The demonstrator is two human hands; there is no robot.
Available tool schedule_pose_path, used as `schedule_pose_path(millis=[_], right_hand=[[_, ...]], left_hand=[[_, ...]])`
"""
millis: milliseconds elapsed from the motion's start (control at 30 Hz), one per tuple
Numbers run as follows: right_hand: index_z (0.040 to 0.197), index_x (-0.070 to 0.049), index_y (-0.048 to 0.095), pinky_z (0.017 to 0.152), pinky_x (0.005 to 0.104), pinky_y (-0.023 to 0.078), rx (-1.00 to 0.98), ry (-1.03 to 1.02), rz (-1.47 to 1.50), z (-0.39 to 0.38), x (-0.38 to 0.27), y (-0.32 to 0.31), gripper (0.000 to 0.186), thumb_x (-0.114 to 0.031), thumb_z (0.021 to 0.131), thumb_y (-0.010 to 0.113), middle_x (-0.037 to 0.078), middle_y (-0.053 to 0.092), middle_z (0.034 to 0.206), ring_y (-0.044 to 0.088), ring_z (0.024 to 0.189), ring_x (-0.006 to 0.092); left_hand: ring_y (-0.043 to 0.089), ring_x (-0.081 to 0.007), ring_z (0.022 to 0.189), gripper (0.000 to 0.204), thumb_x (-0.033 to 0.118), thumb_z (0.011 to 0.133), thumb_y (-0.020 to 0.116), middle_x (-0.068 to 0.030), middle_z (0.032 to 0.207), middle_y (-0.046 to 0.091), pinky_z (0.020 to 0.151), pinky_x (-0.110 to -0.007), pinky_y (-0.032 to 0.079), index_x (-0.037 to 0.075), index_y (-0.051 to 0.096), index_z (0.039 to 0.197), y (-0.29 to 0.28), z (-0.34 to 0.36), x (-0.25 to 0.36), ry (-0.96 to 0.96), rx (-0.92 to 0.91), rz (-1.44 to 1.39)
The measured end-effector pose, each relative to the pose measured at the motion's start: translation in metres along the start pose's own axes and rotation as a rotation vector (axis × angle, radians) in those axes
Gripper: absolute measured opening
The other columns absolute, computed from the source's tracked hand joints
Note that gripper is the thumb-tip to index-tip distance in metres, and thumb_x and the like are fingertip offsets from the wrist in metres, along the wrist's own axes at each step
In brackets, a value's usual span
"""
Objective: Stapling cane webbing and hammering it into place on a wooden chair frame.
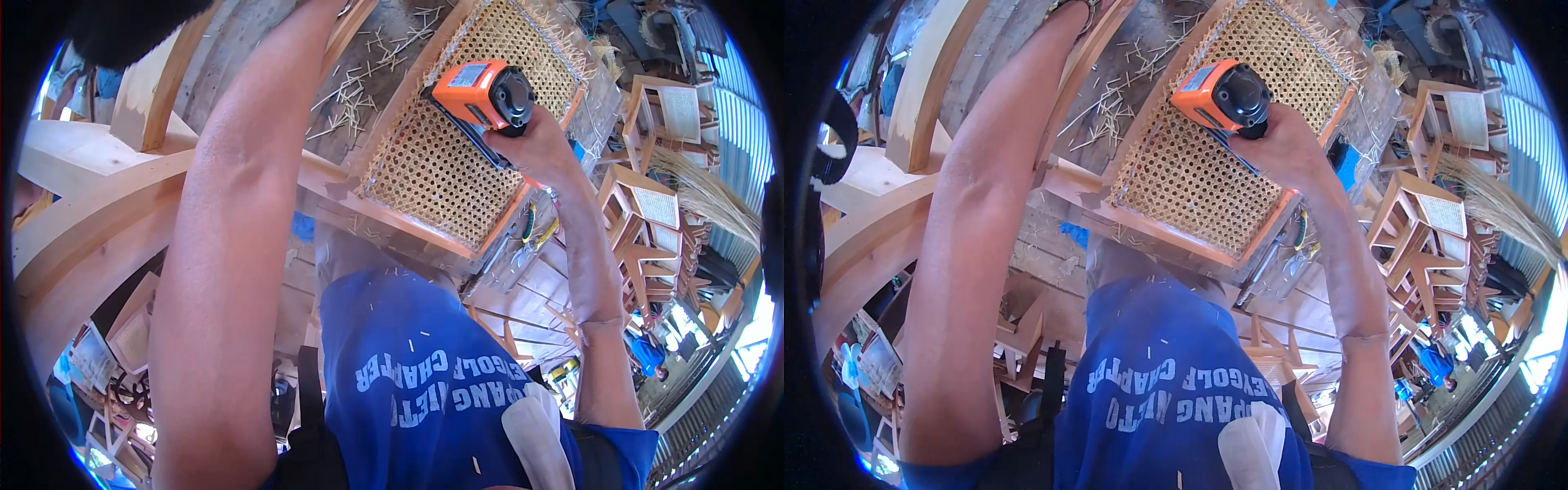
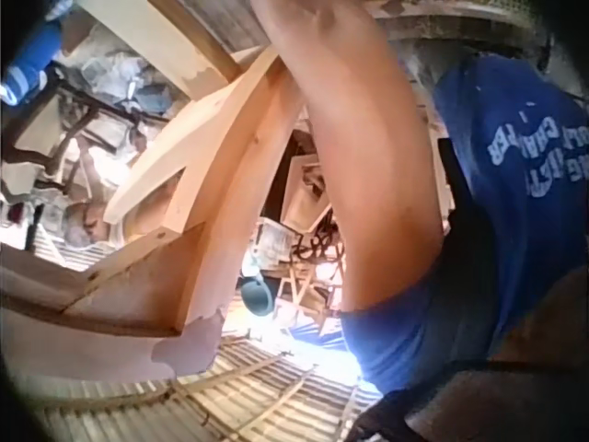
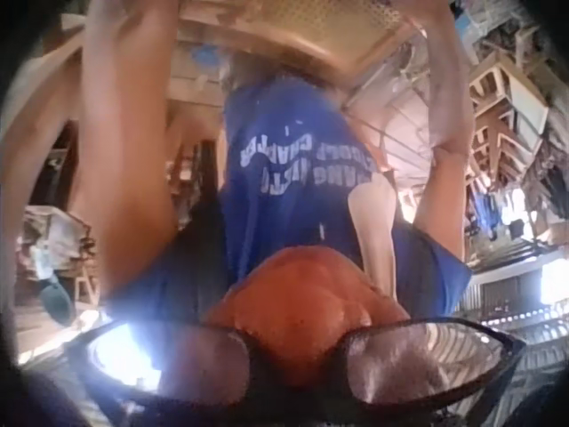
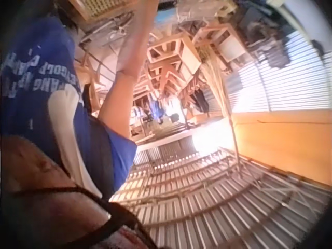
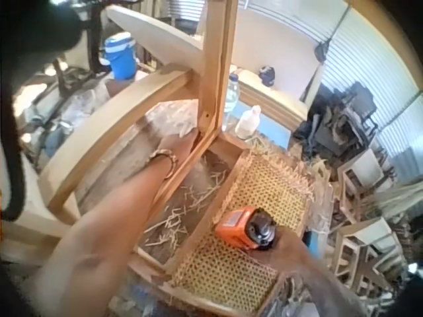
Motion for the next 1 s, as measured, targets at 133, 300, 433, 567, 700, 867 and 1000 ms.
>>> schedule_pose_path(millis=[133,300,433,567,700,867,1000], right_hand=[[0.119,-0.004,0.069,0.083,0.0296,0.052,0.006,-0.001,0.007,-0.001,-0.003,0.0,0.039,-0.008,0.081,0.076,0.003,0.072,0.102,0.063,0.089,0.0104],[0.118,-0.004,0.069,0.083,0.0304,0.052,0.029,-0.027,0.014,0.001,0.001,0.001,0.038,-0.008,0.081,0.075,0.004,0.073,0.1,0.064,0.088,0.0118],[0.117,-0.007,0.069,0.083,0.0319,0.053,0.064,0.001,-0.146,0.002,-0.007,0.006,0.037,-0.011,0.081,0.073,0.006,0.073,0.097,0.066,0.087,0.0137],[0.118,-0.009,0.069,0.08,0.0319,0.054,0.088,-0.026,-0.164,0.0,-0.005,0.012,0.036,-0.013,0.082,0.071,0.005,0.073,0.095,0.066,0.084,0.014],[0.119,-0.006,0.068,0.078,0.0277,0.053,-0.008,0.028,-0.05,0.005,0.004,0.002,0.037,-0.008,0.082,0.07,0.001,0.071,0.096,0.063,0.084,0.0091],[0.121,-0.005,0.067,0.079,0.0261,0.052,0.017,-0.015,0.007,-0.008,0.001,-0.005,0.041,-0.004,0.08,0.071,-0.001,0.07,0.097,0.062,0.085,0.0071],[0.119,-0.005,0.068,0.079,0.0263,0.052,0.005,-0.033,0.011,-0.008,0.016,-0.005,0.039,-0.005,0.081,0.071,0.0,0.071,0.097,0.062,0.086,0.0069]], left_hand=[[0.065,-0.0466,0.105,0.042,0.039,0.103,0.035,-0.0289,0.114,0.066,0.09,-0.051,0.052,0.023,0.047,0.14,0.0,-0.004,0.005,0.027,-0.001,0.059],[0.065,-0.0465,0.107,0.046,0.043,0.102,0.038,-0.0279,0.117,0.066,0.093,-0.051,0.051,0.024,0.045,0.144,-0.012,-0.003,-0.01,0.196,-0.157,-0.426],[0.065,-0.0455,0.108,0.046,0.041,0.102,0.038,-0.0282,0.116,0.066,0.092,-0.051,0.051,0.025,0.045,0.145,0.002,0.001,0.001,-0.099,0.002,-0.113],[0.065,-0.0456,0.107,0.045,0.037,0.101,0.038,-0.0293,0.113,0.066,0.092,-0.053,0.051,0.023,0.046,0.143,0.002,0.0,0.008,-0.035,-0.031,0.035],[0.065,-0.0464,0.106,0.045,0.035,0.1,0.04,-0.03,0.111,0.067,0.09,-0.054,0.05,0.022,0.046,0.143,-0.003,-0.002,0.005,0.015,-0.039,0.022],[0.062,-0.0465,0.112,0.049,0.047,0.103,0.032,-0.0311,0.117,0.065,0.098,-0.05,0.047,0.022,0.048,0.142,0.004,0.002,-0.01,-0.122,-0.029,-0.154],[0.061,-0.046,0.115,0.054,0.052,0.104,0.027,-0.0312,0.12,0.063,0.102,-0.048,0.045,0.022,0.049,0.142,-0.005,-0.003,-0.002,-0.088,-0.08,-0.12]])
Point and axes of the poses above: each hand's wrist, its own z-axis towards the middle knuckle, its own y-axis out of the palm, x = y × z, the point moved 2 cm from there along z, towards the middle knuckle
